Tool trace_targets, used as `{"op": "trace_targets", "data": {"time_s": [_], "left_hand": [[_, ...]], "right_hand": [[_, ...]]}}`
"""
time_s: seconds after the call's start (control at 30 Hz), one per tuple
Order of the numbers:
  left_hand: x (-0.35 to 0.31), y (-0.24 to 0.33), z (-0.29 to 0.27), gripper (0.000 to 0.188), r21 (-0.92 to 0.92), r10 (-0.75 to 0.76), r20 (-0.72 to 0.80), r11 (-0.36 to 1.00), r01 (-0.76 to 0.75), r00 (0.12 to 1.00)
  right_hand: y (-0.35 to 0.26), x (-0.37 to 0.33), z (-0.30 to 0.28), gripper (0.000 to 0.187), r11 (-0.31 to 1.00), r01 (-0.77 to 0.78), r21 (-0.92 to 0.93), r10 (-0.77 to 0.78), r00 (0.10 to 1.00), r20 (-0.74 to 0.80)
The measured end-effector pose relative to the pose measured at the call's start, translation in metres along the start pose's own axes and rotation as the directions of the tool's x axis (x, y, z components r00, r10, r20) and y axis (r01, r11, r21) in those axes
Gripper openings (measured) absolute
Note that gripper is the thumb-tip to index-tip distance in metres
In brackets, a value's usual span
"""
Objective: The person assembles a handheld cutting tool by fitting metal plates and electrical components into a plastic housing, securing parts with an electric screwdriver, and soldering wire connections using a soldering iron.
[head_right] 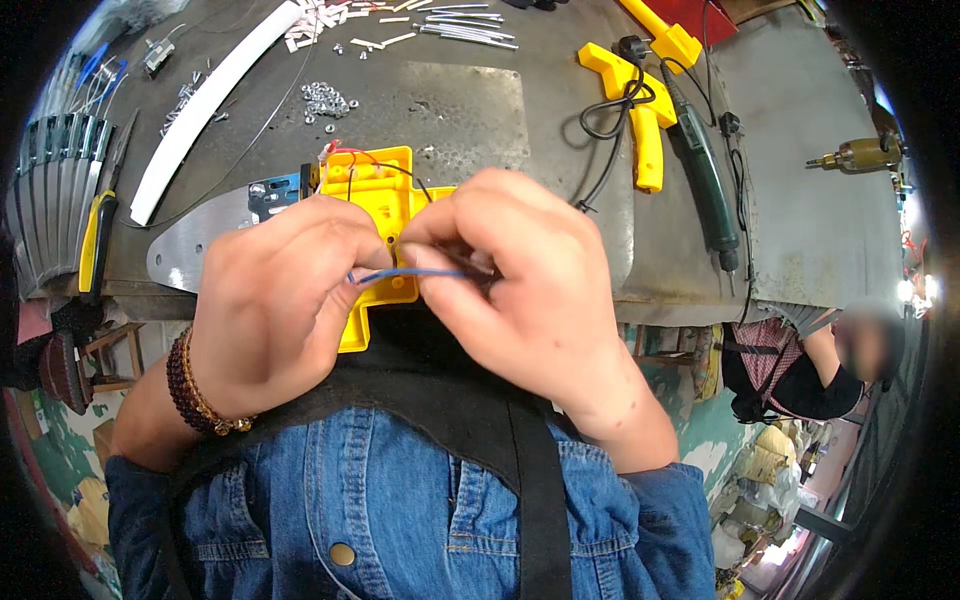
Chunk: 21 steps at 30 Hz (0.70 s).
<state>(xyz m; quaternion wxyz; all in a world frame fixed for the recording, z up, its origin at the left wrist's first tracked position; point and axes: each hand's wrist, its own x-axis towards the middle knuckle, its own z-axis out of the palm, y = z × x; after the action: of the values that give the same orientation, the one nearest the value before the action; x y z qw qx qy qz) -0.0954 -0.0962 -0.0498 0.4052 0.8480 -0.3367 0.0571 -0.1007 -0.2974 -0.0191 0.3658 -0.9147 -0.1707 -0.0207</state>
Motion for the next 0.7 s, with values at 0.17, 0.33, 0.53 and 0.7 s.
{"op": "trace_targets", "data": {"time_s": [0.17,0.33,0.53,0.7], "left_hand": [[-0.001,0.000,0.003,0.016,-0.047,-0.014,-0.068,0.999,0.011,0.998],[0.000,-0.005,0.001,0.016,-0.118,0.000,-0.070,0.993,-0.008,0.998],[-0.003,-0.010,0.003,0.020,-0.114,0.041,-0.021,0.993,-0.043,0.999],[-0.002,-0.015,0.010,0.022,-0.008,0.209,-0.114,0.977,-0.211,0.971]], "right_hand": [[0.004,-0.007,0.000,0.016,0.975,0.218,0.047,-0.221,0.974,0.059],[0.010,-0.008,0.007,0.023,0.996,0.079,0.037,-0.079,0.997,-0.002],[0.009,-0.014,0.001,0.022,0.978,0.206,-0.027,-0.205,0.977,0.056],[0.009,-0.011,-0.003,0.021,0.914,0.330,-0.234,-0.314,0.944,0.105]]}}
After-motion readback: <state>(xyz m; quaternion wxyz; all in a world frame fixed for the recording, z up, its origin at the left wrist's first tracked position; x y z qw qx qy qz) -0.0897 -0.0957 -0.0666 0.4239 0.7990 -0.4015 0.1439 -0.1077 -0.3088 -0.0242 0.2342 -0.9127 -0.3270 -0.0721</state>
